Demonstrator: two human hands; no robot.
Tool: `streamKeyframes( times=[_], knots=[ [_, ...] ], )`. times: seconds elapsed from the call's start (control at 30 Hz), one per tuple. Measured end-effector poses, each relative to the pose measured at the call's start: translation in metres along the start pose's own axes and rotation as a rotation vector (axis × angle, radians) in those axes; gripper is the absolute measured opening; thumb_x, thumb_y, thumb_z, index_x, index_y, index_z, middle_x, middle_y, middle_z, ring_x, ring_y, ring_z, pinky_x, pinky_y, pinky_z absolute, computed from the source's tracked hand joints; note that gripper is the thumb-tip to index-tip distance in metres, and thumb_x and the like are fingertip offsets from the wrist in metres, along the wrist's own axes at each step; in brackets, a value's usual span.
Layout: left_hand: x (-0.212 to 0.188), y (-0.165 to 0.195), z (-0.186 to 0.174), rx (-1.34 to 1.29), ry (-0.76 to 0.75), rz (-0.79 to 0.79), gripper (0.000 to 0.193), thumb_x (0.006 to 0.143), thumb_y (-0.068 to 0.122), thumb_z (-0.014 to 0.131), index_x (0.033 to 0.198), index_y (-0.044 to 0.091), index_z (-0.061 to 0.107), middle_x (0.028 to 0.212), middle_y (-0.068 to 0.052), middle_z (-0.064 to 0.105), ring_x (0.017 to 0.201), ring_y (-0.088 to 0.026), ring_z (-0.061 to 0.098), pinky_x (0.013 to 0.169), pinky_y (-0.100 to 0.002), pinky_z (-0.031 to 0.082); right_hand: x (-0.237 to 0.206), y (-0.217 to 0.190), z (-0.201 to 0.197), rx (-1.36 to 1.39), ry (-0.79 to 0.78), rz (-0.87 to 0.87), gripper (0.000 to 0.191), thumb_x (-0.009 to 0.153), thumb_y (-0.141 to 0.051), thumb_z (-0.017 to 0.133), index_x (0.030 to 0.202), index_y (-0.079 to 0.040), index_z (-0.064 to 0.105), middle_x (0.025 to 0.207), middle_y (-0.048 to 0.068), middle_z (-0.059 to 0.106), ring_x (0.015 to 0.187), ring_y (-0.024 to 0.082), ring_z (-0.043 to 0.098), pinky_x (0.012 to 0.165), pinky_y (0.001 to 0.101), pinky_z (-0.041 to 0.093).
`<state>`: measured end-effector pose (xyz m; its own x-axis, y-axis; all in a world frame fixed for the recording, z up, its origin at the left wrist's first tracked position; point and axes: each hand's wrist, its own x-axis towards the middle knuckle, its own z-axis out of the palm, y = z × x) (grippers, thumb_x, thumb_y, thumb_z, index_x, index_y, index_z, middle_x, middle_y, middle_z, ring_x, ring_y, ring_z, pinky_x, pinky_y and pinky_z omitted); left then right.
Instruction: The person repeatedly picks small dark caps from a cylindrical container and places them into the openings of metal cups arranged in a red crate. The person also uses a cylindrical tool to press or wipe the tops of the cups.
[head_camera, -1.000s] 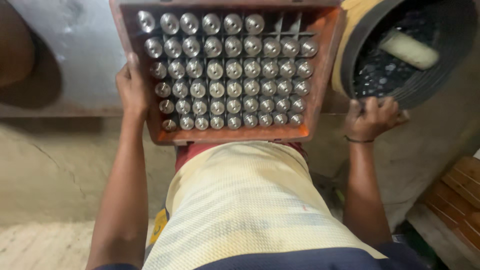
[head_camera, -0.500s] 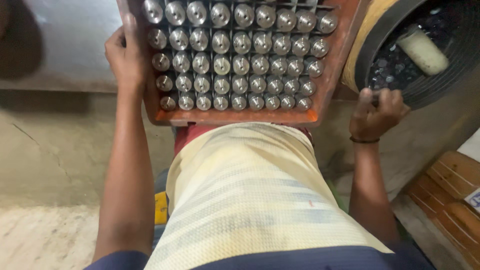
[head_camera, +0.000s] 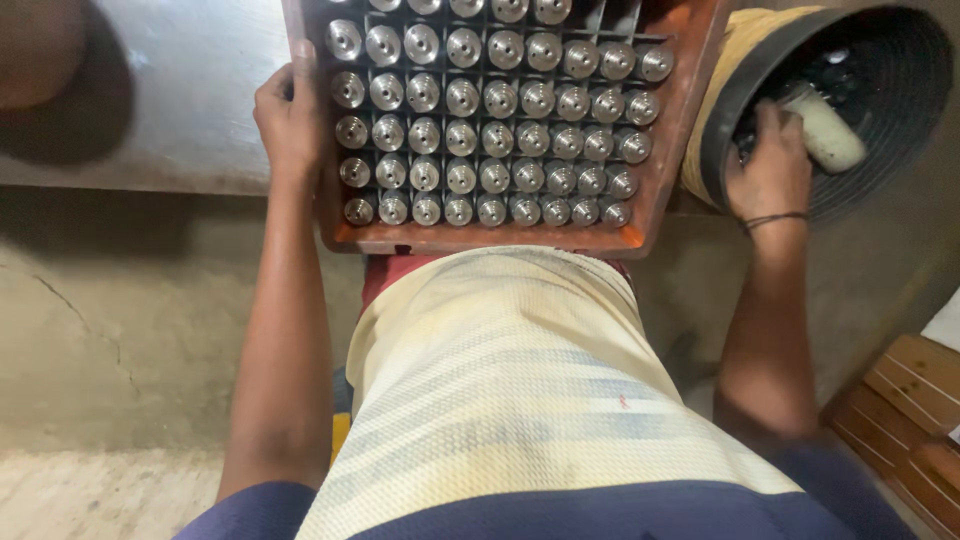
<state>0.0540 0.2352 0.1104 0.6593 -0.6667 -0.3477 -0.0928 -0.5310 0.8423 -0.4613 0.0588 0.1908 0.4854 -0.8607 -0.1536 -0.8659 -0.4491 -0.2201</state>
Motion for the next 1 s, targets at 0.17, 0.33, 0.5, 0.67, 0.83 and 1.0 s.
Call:
streamKeyframes(
  times=[0.17,0.33,0.5,0.67,0.83,1.0],
  knots=[
    [-0.027,0.037,-0.017,-0.018,-0.01,-0.087,0.068,0.096,0.063,0.057,0.104,0.0,0.079,0.09,-0.009,0.079,0.084,-0.013,0.069,0.078,-0.033,0.056,-0.023,0.016,-0.007,0.164,0.038,0.166,0.028,0.09,-0.006,0.072,0.116,0.001,0.065,0.108,0.025,0.069,0.102,0.043,0.068,0.091,0.0478,0.054],
    [-0.043,0.062,-0.038,0.004,0.016,-0.063,0.066,0.097,0.062,0.057,0.102,0.0,0.078,0.09,-0.009,0.078,0.086,-0.014,0.07,0.079,-0.034,0.056,-0.037,0.016,-0.022,0.234,0.093,0.241,0.02,0.088,-0.009,0.076,0.106,-0.002,0.07,0.093,0.019,0.073,0.088,0.033,0.073,0.083,0.0426,0.056],
    [-0.044,0.073,-0.038,0.044,0.021,-0.062,0.065,0.098,0.061,0.056,0.097,-0.001,0.077,0.087,-0.014,0.077,0.083,-0.016,0.066,0.078,-0.036,0.054,-0.036,0.022,-0.026,0.26,0.135,0.263,0.017,0.082,-0.01,0.079,0.096,-0.003,0.071,0.09,0.014,0.074,0.086,0.026,0.074,0.081,0.038,0.057],
    [-0.049,0.101,-0.044,0.128,0.103,-0.089,0.055,0.099,0.053,0.064,0.095,-0.002,0.07,0.086,-0.013,0.073,0.082,-0.02,0.067,0.078,-0.038,0.053,-0.035,0.018,-0.043,0.189,0.213,0.261,0.01,0.08,-0.008,0.082,0.087,-0.004,0.076,0.081,0.013,0.072,0.078,0.024,0.07,0.078,0.0362,0.056],
    [-0.08,0.131,-0.048,0.294,0.306,0.452,0.021,0.101,0.02,0.071,0.107,0.001,0.063,0.099,-0.014,0.063,0.089,-0.022,0.062,0.075,-0.037,0.052,-0.029,-0.02,-0.095,0.739,0.33,0.428,0.007,0.094,-0.005,0.075,0.099,-0.001,0.073,0.09,0.007,0.073,0.078,0.013,0.07,0.072,0.0273,0.059],
    [-0.119,0.162,0.022,-0.179,-0.296,0.177,0.016,0.101,0.021,0.066,0.109,0.006,0.068,0.101,-0.005,0.075,0.09,-0.018,0.071,0.079,-0.031,0.057,-0.016,-0.107,-0.128,1.075,0.323,0.231,0.009,0.109,-0.002,0.073,0.114,0.003,0.069,0.106,0.009,0.072,0.087,0.013,0.071,0.084,0.0296,0.062]
  ],
)
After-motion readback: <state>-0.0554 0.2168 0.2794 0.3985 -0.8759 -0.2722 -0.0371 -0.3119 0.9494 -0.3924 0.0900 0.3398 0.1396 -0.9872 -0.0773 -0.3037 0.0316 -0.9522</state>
